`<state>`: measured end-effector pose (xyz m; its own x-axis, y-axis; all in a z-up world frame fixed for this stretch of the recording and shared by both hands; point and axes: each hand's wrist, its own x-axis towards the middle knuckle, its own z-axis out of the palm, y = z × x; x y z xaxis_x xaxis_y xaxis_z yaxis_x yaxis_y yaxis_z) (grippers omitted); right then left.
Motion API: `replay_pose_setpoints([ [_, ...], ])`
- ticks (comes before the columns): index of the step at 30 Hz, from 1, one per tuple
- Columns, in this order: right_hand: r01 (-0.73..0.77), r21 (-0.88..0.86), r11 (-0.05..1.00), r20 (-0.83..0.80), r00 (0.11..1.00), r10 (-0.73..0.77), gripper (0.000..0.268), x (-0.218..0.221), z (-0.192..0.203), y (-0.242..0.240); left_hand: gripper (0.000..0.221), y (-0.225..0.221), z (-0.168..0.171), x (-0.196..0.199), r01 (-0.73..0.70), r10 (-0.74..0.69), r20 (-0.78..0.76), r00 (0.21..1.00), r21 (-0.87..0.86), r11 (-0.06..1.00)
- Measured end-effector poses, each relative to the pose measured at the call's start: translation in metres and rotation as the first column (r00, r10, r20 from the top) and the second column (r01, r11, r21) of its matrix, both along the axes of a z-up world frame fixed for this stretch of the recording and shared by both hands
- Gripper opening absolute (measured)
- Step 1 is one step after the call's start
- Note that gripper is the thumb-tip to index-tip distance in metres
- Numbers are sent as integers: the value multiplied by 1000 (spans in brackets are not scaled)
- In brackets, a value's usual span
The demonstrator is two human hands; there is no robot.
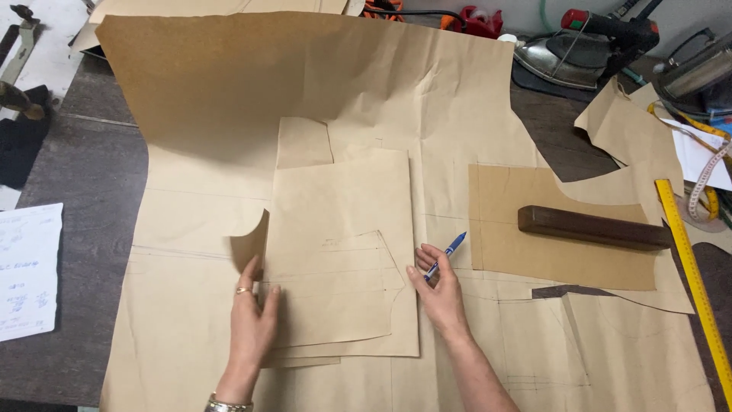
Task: Marking and measuring garment patterns on large sheets of brown paper using a ruler, pen, and weights.
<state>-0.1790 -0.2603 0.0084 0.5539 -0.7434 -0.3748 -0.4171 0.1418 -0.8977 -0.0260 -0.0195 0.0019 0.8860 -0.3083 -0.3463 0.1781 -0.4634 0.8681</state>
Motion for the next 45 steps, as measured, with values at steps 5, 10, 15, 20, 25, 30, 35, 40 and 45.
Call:
replay_pose_setpoints([
  [5,-18,-63,998,-20,1000,17,48,4,-6,3,71,5,-41,-13,194,-281,485,828,222,955],
  [10,16,14,1000,-102,995,-15,49,8,-6,7,147,2,-71,-34,332,-757,236,610,791,514],
  [15,-11,-24,1000,-127,992,8,47,11,-8,8,147,-11,-38,-46,480,-786,30,617,778,406],
  [20,-1,9,1000,-53,999,2,45,18,1,15,169,-7,-69,-61,187,-781,439,444,807,560],
  [25,2,78,997,161,987,-15,46,27,9,32,120,-18,-36,-65,471,-721,403,564,559,682],
  [30,-97,57,994,269,960,79,43,31,21,50,106,-29,8,-72,566,-552,348,758,69,821],
  [35,-349,67,935,385,873,298,38,30,44,58,95,-39,23,-67,486,-474,143,869,-67,871],
  [40,-39,-73,997,422,904,67,20,25,44,21,37,-17,53,-38,401,-355,296,887,-111,909],
  [45,118,-149,982,365,929,-56,23,7,20,-34,38,38,127,-15,127,-105,88,991,-314,941],
])
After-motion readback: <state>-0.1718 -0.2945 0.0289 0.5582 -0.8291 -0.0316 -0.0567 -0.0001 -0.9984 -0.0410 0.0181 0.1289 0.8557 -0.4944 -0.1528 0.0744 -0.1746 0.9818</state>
